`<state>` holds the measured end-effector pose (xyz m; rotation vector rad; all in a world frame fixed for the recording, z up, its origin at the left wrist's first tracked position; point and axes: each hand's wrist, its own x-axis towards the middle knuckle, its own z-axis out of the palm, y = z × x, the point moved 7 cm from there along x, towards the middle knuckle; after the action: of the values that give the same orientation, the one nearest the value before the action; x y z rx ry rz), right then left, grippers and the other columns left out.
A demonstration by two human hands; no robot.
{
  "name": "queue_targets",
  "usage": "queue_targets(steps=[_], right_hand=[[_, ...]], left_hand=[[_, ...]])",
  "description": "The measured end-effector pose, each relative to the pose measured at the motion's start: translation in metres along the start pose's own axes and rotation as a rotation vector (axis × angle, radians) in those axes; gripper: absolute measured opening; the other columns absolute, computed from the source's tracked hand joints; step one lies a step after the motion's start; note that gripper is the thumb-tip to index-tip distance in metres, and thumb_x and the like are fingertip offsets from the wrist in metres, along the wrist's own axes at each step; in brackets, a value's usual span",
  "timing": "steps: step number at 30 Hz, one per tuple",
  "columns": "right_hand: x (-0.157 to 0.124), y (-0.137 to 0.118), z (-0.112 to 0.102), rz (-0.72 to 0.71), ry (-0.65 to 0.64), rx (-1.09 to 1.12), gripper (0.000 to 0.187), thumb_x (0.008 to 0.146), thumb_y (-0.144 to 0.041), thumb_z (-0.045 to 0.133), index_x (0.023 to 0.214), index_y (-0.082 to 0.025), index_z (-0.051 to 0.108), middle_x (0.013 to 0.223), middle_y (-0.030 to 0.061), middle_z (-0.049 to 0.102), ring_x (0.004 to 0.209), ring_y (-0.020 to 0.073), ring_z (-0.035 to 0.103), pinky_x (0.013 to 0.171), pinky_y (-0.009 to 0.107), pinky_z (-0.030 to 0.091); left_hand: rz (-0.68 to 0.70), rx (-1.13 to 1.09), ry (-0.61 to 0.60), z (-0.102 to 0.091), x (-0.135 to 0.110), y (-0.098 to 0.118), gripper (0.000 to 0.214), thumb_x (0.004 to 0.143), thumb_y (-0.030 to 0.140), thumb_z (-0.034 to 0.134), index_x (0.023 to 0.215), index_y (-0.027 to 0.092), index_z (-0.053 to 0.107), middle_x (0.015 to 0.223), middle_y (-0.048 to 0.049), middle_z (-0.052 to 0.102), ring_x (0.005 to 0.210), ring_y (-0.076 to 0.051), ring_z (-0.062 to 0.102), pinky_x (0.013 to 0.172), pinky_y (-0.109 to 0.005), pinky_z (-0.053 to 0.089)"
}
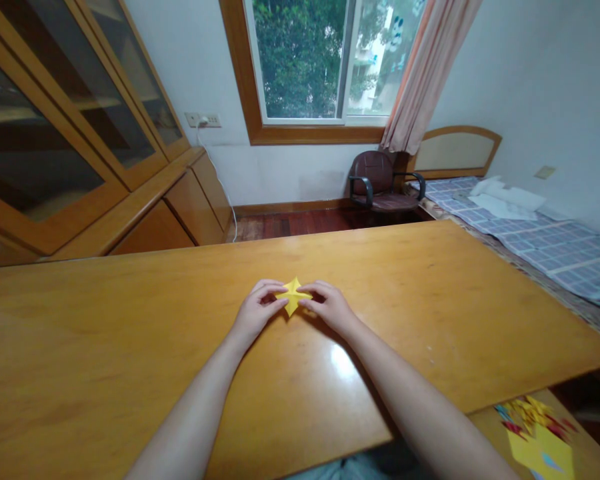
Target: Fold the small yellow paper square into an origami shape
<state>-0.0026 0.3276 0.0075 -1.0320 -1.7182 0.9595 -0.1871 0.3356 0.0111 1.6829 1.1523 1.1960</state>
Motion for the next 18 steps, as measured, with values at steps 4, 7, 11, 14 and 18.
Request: queue_targets(steps=[4,7,11,14,18], right_hand=[[-0.0006,0.0024,0.0006,0.015,0.009,0.027,0.024,0.082,-0.033,0.072,0.103,-0.021,0.073,0.087,0.0032,0.064,0.074,0.015,0.056,0.069,0.028,0.044],[-0.0013,0.0042,0.0002,0.028,0.029,0.043,0.024,0.081,-0.031,0.073,0.103,-0.021,0.072,0.091,0.004,0.066,0.077,0.0155,0.057,0.072,0.028,0.045],[-0.0014,0.0033,-0.0005,0.025,0.038,0.016,0.019,0.08,-0.029,0.073,0.097,-0.02,0.073,0.087,0.0035,0.066,0.076,0.0154,0.057,0.07,0.028,0.044],[-0.0007,0.001,0.0003,-0.004,0.017,-0.004,0.015,0.081,-0.028,0.073,0.094,-0.02,0.073,0.084,0.0029,0.066,0.075,0.0153,0.057,0.069,0.027,0.044],[0.0001,-0.0009,0.0003,-0.033,0.005,-0.013,0.014,0.082,-0.028,0.072,0.094,-0.021,0.074,0.084,0.0034,0.065,0.075,0.0158,0.057,0.07,0.028,0.044]], left_hand=[[0.007,-0.005,-0.018,0.0011,-0.0009,-0.0013,0.019,0.075,0.037,0.075,0.086,0.021,0.075,0.103,-0.0081,0.065,0.102,-0.023,0.06,0.089,-0.034,0.048],[-0.015,-0.025,-0.05,0.0038,-0.0025,-0.0042,0.018,0.076,0.036,0.074,0.086,0.02,0.073,0.094,-0.0063,0.066,0.092,-0.021,0.062,0.085,-0.032,0.049],[-0.006,-0.025,-0.066,0.0052,-0.0037,-0.0032,0.017,0.077,0.034,0.074,0.085,0.02,0.072,0.09,-0.0053,0.066,0.087,-0.019,0.062,0.082,-0.03,0.049],[0.027,-0.011,-0.077,0.0055,-0.0039,0.0,0.014,0.079,0.033,0.073,0.085,0.02,0.072,0.09,-0.0051,0.066,0.087,-0.019,0.062,0.083,-0.03,0.049],[0.051,0.004,-0.091,0.0057,-0.0038,0.0037,0.013,0.08,0.033,0.072,0.083,0.02,0.073,0.088,-0.0053,0.066,0.086,-0.019,0.062,0.082,-0.031,0.049]])
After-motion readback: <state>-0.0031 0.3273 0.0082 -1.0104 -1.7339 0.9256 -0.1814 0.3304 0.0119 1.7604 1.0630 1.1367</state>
